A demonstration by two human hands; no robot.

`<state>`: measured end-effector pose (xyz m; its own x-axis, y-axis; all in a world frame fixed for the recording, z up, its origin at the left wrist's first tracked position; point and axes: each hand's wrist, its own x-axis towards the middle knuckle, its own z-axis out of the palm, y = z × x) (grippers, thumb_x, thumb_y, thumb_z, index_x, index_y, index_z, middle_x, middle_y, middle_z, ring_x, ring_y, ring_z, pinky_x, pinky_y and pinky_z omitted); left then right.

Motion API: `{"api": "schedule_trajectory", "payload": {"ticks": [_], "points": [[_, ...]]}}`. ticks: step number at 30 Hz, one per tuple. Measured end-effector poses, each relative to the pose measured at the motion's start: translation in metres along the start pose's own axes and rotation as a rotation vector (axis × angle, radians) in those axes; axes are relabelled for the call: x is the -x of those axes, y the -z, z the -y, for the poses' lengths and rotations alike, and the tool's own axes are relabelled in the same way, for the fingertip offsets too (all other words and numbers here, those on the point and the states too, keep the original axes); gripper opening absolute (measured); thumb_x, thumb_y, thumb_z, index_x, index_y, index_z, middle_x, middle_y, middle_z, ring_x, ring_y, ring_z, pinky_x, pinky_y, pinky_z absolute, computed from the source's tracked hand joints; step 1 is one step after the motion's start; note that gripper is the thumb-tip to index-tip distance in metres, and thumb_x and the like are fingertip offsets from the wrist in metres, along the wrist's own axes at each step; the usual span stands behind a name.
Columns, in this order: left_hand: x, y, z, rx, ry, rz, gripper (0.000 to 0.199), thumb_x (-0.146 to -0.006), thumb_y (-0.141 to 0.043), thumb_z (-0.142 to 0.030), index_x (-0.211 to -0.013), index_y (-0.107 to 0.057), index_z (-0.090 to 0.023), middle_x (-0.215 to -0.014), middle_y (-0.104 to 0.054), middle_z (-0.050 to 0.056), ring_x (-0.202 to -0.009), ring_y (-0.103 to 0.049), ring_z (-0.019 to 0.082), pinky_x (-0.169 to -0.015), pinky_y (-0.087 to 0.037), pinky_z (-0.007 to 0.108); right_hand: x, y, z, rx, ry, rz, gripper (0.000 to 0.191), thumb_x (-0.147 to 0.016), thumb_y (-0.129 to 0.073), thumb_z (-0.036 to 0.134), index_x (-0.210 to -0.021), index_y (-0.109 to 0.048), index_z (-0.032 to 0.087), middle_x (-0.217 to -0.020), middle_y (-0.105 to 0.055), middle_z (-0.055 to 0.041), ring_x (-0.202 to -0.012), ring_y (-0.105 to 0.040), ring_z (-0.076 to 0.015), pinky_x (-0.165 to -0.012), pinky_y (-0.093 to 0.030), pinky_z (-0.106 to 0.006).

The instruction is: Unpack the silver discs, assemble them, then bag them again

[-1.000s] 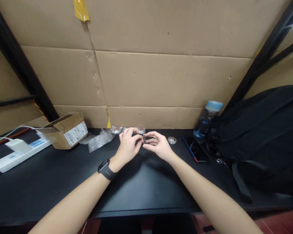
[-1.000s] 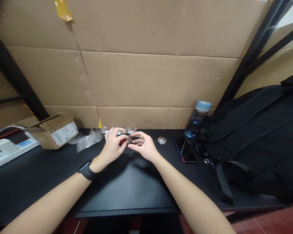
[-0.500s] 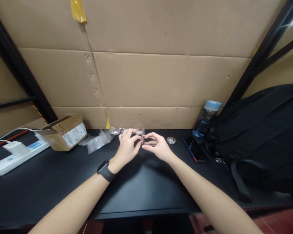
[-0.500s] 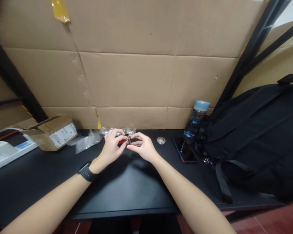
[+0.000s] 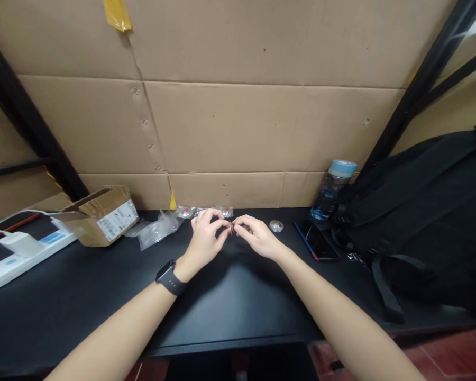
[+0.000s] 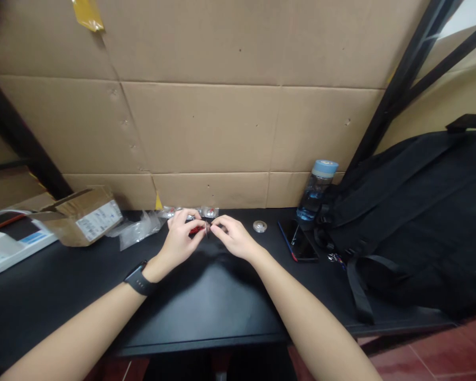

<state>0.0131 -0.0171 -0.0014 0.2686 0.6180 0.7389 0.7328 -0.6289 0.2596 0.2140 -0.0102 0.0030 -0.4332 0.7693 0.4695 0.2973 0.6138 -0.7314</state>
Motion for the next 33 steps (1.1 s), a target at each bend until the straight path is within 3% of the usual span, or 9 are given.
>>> {"api": "schedule_trajectory", "payload": {"ticks": [8, 12, 19, 25, 29, 33], "points": [[0.001, -0.001, -0.002, 0.025, 0.005, 0.037, 0.005, -0.091, -0.063, -0.027, -0.091, -0.068, -0.025, -0.108, -0.061, 0.005, -0.111, -0.054, 0.025, -0.094, -0.035, 0.042, 0.001, 0.001, 0.000, 0.218, 0.126, -0.002, 0.017, -0.101, -0.048, 0.026, -0.091, -0.061, 0.020, -0.102, -0.062, -0.0058, -0.092, -0.059, -0.0165, -0.083, -0.048, -0.029], [-0.002, 0.003, -0.002, 0.059, 0.070, 0.036, 0.008, -0.095, -0.056, -0.028, -0.100, -0.060, -0.023, -0.109, -0.062, 0.005, -0.108, -0.055, 0.023, -0.094, -0.037, 0.040, 0.004, 0.007, -0.004, 0.348, 0.137, 0.077, 0.015, -0.098, -0.052, 0.022, -0.087, -0.061, 0.020, -0.106, -0.060, -0.0067, -0.097, -0.059, -0.0177, -0.090, -0.048, -0.032], [0.003, 0.000, -0.002, 0.100, -0.075, 0.332, 0.015, -0.096, -0.055, -0.034, -0.100, -0.068, -0.028, -0.119, -0.064, 0.003, -0.117, -0.051, 0.024, -0.097, -0.036, 0.041, 0.004, 0.018, -0.005, 0.409, 0.138, 0.117, 0.013, -0.096, -0.053, 0.020, -0.086, -0.062, 0.019, -0.109, -0.060, -0.0077, -0.100, -0.059, -0.0194, -0.094, -0.048, -0.035], [0.006, -0.003, -0.004, 0.130, -0.177, 0.436, 0.021, -0.098, -0.054, -0.034, -0.108, -0.072, -0.033, -0.125, -0.067, 0.003, -0.127, -0.048, 0.025, -0.104, -0.034, 0.045, 0.002, 0.021, -0.007, 0.368, 0.126, 0.102, 0.016, -0.095, -0.053, 0.018, -0.081, -0.062, 0.019, -0.107, -0.062, -0.0073, -0.099, -0.060, -0.0191, -0.091, -0.048, -0.035], [0.007, -0.005, -0.003, 0.124, -0.197, 0.512, 0.033, -0.099, -0.050, -0.035, -0.129, -0.063, -0.038, -0.138, -0.062, 0.002, -0.135, -0.044, 0.027, -0.109, -0.033, 0.050, 0.002, 0.023, -0.009, 0.383, 0.113, 0.097, 0.017, -0.094, -0.053, 0.017, -0.079, -0.061, 0.019, -0.110, -0.061, -0.0076, -0.101, -0.060, -0.0187, -0.092, -0.047, -0.033], [0.013, -0.008, 0.000, 0.126, -0.198, 0.660, 0.043, -0.103, -0.042, -0.040, -0.145, -0.046, -0.043, -0.155, -0.045, 0.002, -0.145, -0.034, 0.030, -0.111, -0.032, 0.057, 0.002, 0.025, -0.014, 0.407, 0.105, 0.080, 0.014, -0.091, -0.055, 0.015, -0.079, -0.061, 0.018, -0.113, -0.061, -0.0083, -0.105, -0.059, -0.0194, -0.094, -0.047, -0.034]]}}
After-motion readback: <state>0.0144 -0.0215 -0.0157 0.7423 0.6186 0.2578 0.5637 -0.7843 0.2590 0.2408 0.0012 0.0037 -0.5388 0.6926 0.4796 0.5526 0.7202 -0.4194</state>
